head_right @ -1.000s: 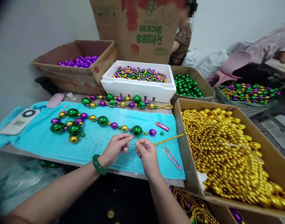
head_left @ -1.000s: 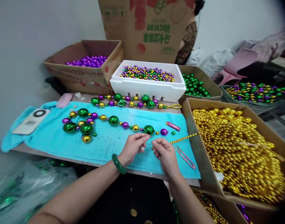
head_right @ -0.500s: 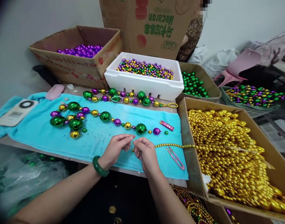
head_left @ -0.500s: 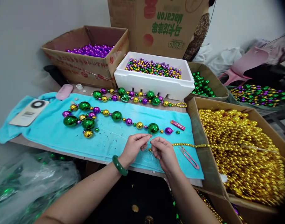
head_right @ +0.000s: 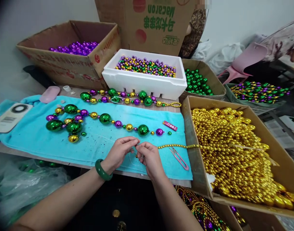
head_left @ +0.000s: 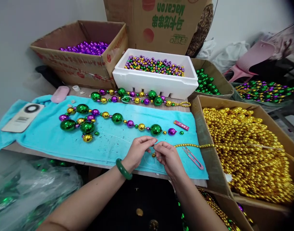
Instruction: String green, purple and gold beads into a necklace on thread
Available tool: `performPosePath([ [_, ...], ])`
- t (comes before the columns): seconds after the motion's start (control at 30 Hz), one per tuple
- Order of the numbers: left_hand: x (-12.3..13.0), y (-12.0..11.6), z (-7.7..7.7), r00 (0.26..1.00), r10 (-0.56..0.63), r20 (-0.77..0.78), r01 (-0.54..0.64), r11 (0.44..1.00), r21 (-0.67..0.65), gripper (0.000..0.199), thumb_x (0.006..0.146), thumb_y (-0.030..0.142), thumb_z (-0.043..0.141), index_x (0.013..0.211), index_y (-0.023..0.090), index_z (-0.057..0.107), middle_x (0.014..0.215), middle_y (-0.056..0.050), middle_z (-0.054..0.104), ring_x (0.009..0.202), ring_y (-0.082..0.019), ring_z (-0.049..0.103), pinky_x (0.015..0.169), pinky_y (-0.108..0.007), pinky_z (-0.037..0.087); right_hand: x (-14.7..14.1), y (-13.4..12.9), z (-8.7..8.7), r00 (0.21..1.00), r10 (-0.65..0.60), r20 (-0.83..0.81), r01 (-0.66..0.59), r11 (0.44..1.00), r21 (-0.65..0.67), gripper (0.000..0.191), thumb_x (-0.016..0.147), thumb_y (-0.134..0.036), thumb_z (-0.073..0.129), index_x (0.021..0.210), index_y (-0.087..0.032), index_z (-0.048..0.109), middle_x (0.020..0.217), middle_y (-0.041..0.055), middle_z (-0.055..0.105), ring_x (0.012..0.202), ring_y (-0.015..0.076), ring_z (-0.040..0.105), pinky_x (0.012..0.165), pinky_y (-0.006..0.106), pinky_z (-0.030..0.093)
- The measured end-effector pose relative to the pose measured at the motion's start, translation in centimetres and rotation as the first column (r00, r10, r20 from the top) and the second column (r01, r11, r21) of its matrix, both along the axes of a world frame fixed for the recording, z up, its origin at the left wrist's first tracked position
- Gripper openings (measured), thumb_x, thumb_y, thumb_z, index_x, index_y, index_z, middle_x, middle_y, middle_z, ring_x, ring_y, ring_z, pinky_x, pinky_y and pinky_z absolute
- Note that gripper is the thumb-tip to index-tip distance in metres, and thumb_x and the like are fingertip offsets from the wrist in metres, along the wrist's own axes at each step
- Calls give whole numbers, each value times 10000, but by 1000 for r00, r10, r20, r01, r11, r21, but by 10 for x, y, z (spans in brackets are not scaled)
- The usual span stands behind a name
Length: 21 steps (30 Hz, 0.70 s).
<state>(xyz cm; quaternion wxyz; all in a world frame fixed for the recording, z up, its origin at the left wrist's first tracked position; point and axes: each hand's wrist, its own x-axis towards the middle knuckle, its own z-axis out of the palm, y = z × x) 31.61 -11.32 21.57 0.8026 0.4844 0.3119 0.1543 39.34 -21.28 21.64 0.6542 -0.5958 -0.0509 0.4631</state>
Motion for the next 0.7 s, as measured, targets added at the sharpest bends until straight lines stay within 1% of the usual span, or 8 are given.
performPosePath([
  [0.2,0,0,2,1000,-29,-6,29,999,-24,202,673,319,706,762,138,707,768,-43,647,678,-104,538,550,-213,380,0,-2,-1,1000,15,17,-15,1000,-12,211,619,-322,687,620,-159,553,451,-39,511,347,46,374,340,171,161],
  [0.27,0,0,2,999,-38,-8,38,999,-33,197,671,316,706,752,137,702,765,-40,646,660,-98,532,552,-217,376,1,-3,-1,998,42,39,-41,999,-26,222,626,-343,687,620,-161,559,468,-30,526,358,52,380,346,180,168],
  [0.33,-1,1,1,998,-56,-11,55,998,-27,188,671,313,703,744,139,696,769,-37,649,657,-96,531,559,-221,375,4,-5,1,988,73,136,-65,996,-63,227,629,-360,696,638,-160,591,505,-15,553,396,67,410,361,191,198],
  [0.4,-2,4,1,996,-91,-19,91,996,0,181,678,313,697,743,144,691,781,-39,654,683,-104,539,570,-224,376,10,-9,3,950,62,306,-33,995,-97,232,633,-363,713,728,-160,653,553,-8,576,440,80,425,386,203,242],
  [0.47,-4,7,1,986,-162,-31,163,986,24,176,686,315,690,740,147,689,791,-43,663,709,-112,547,580,-228,375,18,-12,6,892,51,450,-16,997,-82,276,648,-347,718,861,-174,693,636,-1,612,472,85,428,414,215,286],
  [0.53,-5,10,3,961,-272,-45,273,962,28,172,689,317,686,735,151,689,782,-44,669,703,-111,546,582,-231,366,26,-16,9,857,90,508,-86,996,-32,281,671,-328,711,919,-195,704,724,10,644,503,90,450,444,227,331],
  [0.6,-5,13,6,923,-381,-60,383,923,23,161,689,311,684,726,154,688,769,-44,676,685,-105,543,574,-229,349,32,-18,13,837,160,523,-195,981,12,226,687,-314,709,885,-206,712,745,14,655,548,107,495,488,243,382],
  [0.7,-3,16,10,863,-500,-79,502,864,18,151,694,299,672,697,148,685,730,-42,675,623,-89,522,550,-229,325,38,-20,17,791,218,572,-302,952,55,127,708,-306,712,795,-214,710,724,13,654,647,143,559,596,282,451],
])
